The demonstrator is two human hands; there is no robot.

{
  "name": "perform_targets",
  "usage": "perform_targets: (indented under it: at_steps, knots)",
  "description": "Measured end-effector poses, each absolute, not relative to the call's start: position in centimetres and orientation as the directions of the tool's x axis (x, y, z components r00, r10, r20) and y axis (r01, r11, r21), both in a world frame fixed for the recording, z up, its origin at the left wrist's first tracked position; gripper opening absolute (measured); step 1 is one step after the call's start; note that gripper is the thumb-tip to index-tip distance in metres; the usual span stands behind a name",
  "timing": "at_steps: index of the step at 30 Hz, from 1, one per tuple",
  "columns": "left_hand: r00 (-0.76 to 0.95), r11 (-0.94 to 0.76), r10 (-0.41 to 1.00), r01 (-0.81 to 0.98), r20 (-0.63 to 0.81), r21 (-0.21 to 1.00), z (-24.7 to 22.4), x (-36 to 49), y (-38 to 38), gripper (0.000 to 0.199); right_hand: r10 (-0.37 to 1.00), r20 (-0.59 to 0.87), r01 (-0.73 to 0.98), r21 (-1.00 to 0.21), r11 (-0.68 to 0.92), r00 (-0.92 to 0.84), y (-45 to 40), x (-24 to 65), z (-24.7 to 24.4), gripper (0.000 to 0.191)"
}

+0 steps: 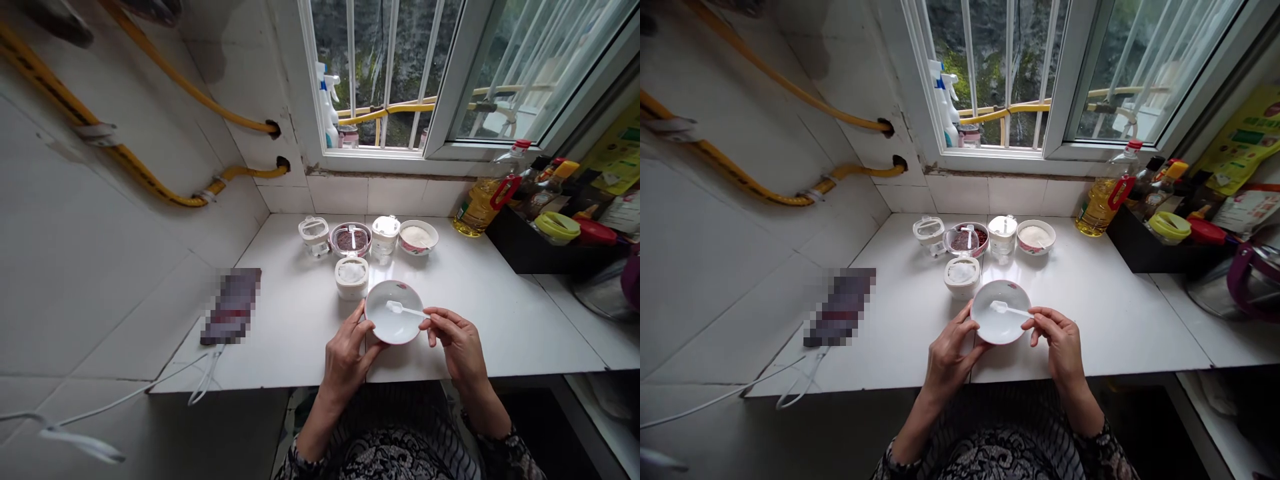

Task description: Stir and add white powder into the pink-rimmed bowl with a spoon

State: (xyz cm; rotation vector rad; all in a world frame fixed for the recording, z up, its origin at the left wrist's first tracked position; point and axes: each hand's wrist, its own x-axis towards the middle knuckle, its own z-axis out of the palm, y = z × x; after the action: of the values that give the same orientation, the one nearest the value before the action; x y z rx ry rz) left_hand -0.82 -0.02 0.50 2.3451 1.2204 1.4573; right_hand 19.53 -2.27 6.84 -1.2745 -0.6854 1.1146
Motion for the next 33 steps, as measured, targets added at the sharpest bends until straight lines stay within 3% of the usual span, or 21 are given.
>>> perform_targets:
  at_steps: [6,10,12,15,17,20,23,28,30,33]
  knots:
    - [0.201,-0.647,0.711,0.562,0.674,0.516,0.4,-0.8,0.1,0.020,0.945,0.039,-0.148,-0.985,0.091,0.324,1.8,18.1,9.4,0.019]
    - [0.202,-0.650,0.706,0.564,0.679,0.509,0.5,-0.7,0.1,0.019,0.909,0.290,0.136,-0.956,0.260,0.298,4.5,16.0,9.7,0.020]
    - [0.197,-0.649,0.706,0.564,0.680,0.510,0.5,-0.7,0.1,0.019,0.841,0.501,0.393,-0.829,0.398,0.206,5.2,15.2,9.3,0.018]
    - [0.189,-0.640,0.715,0.567,0.674,0.519,0.5,-0.7,0.1,0.019,0.661,0.744,0.692,-0.429,0.580,-0.093,5.4,14.8,8.4,0.024]
    - [0.189,-0.636,0.721,0.563,0.667,0.528,0.4,-0.7,0.0,0.019,0.561,0.791,0.752,-0.212,0.624,-0.242,5.2,14.9,8.1,0.030]
    - [0.184,-0.635,0.724,0.555,0.665,0.537,0.3,-0.7,0.0,0.019,0.489,0.816,0.763,-0.095,0.639,-0.308,5.0,15.2,8.0,0.031]
    - [0.184,-0.634,0.725,0.556,0.664,0.538,0.4,-0.7,0.0,0.020,0.492,0.813,0.749,-0.108,0.654,-0.311,4.9,15.3,8.1,0.030]
    - [0.188,-0.643,0.720,0.544,0.668,0.539,0.6,-0.7,0.0,0.021,0.534,0.814,0.717,-0.232,0.657,-0.227,4.9,15.1,8.0,0.027]
    - [0.188,-0.644,0.719,0.544,0.669,0.538,0.5,-0.7,0.1,0.023,0.573,0.807,0.684,-0.340,0.646,-0.140,4.5,15.1,8.3,0.023]
    - [0.188,-0.641,0.718,0.553,0.670,0.532,0.4,-0.7,0.1,0.023,0.711,0.698,0.575,-0.616,0.539,0.082,3.3,15.6,8.8,0.018]
